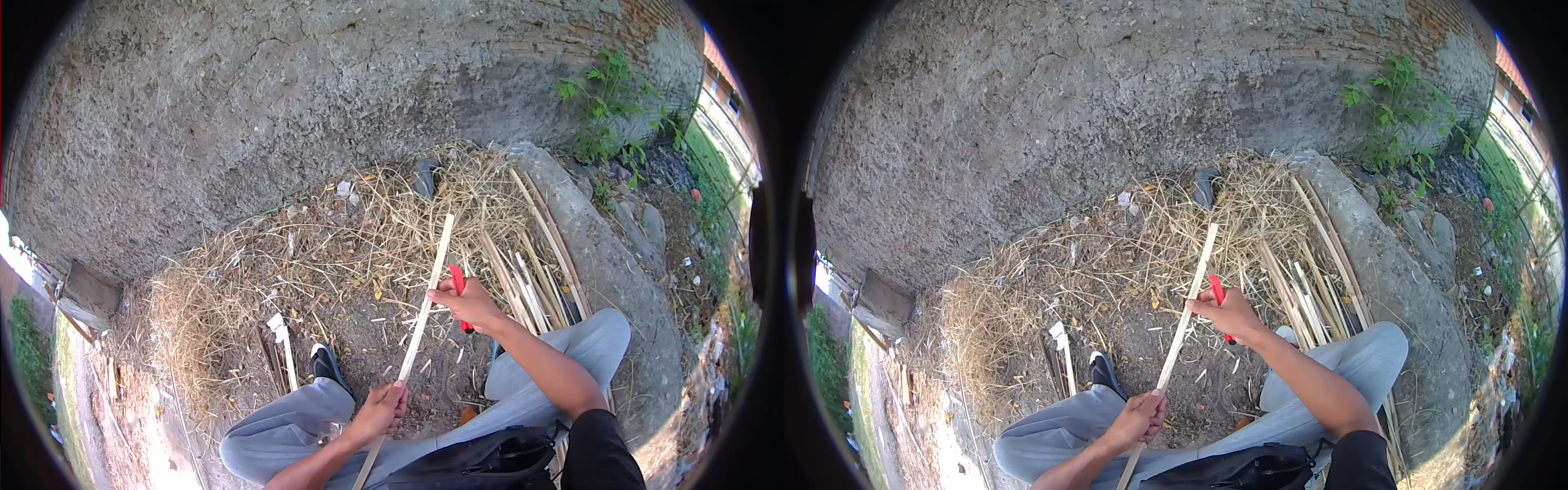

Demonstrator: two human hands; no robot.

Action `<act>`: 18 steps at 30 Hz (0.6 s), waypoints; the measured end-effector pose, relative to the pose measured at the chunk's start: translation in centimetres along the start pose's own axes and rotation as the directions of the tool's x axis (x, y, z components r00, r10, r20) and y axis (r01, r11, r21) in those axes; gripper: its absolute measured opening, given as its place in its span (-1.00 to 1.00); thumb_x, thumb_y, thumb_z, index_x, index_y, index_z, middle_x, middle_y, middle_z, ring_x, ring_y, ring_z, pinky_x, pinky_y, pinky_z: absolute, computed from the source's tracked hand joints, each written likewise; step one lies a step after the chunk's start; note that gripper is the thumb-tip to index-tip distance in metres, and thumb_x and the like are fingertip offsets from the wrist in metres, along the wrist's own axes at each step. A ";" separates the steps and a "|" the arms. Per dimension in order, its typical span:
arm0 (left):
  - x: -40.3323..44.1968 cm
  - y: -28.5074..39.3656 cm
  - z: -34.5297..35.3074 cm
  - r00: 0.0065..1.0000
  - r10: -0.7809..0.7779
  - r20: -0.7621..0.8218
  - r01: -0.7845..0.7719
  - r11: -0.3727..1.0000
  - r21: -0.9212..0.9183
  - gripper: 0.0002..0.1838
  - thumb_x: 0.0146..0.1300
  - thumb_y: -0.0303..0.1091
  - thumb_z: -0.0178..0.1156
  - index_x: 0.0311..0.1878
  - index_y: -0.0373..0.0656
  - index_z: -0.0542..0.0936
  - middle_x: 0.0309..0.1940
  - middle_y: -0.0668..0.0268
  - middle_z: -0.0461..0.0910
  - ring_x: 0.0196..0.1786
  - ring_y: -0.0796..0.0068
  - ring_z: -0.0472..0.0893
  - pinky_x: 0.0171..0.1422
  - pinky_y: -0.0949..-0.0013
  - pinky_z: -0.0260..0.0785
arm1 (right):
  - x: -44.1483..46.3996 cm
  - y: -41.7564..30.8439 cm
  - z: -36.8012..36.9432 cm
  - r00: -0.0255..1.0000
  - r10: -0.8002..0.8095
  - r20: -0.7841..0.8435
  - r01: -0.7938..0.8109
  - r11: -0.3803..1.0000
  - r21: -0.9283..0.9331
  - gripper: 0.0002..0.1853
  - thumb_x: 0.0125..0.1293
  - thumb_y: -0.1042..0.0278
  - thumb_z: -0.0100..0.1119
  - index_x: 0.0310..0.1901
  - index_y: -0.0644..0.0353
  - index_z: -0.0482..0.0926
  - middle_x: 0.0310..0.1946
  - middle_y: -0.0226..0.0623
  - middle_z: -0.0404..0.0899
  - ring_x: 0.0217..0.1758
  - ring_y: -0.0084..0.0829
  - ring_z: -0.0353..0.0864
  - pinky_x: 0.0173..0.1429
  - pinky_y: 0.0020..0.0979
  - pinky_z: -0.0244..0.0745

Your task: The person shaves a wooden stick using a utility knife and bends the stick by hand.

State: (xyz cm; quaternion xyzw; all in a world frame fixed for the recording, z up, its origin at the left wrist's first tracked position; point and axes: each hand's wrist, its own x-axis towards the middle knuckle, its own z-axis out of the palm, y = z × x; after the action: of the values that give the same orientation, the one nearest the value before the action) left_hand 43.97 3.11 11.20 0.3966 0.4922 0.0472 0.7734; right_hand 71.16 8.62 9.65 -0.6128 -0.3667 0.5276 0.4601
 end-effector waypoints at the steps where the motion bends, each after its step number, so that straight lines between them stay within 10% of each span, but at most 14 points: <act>1: 0.1 -0.1 -0.1 1.000 0.009 0.007 -0.009 1.000 0.004 -0.59 0.58 0.05 -0.16 -0.31 -0.05 0.30 -0.62 0.49 0.16 -0.69 0.70 0.07 -0.65 0.50 -0.11 | 0.1 0.2 0.0 1.000 -0.009 0.005 0.009 1.000 0.001 -0.73 0.35 0.18 0.35 -0.27 0.25 0.68 -0.68 -0.66 0.28 -0.68 -0.78 0.14 -0.60 -0.58 0.03; 18: 0.4 -0.5 -0.3 0.998 0.039 0.042 -0.038 0.999 -0.037 -0.59 0.59 0.01 -0.13 -0.31 -0.10 0.33 -0.62 0.52 0.15 -0.68 0.73 0.13 -0.66 0.49 0.05 | 0.5 1.3 0.0 0.999 0.001 0.033 -0.005 0.993 0.119 -0.70 0.25 0.19 0.45 -0.27 0.28 0.64 -0.54 -0.50 0.60 -0.65 -0.79 0.24 -0.63 -0.56 0.05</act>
State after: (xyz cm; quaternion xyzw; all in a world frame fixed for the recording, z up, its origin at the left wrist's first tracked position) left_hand 43.76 3.15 10.56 0.3927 0.4669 0.0626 0.7898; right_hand 71.19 8.71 8.30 -0.5761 -0.3410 0.5591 0.4891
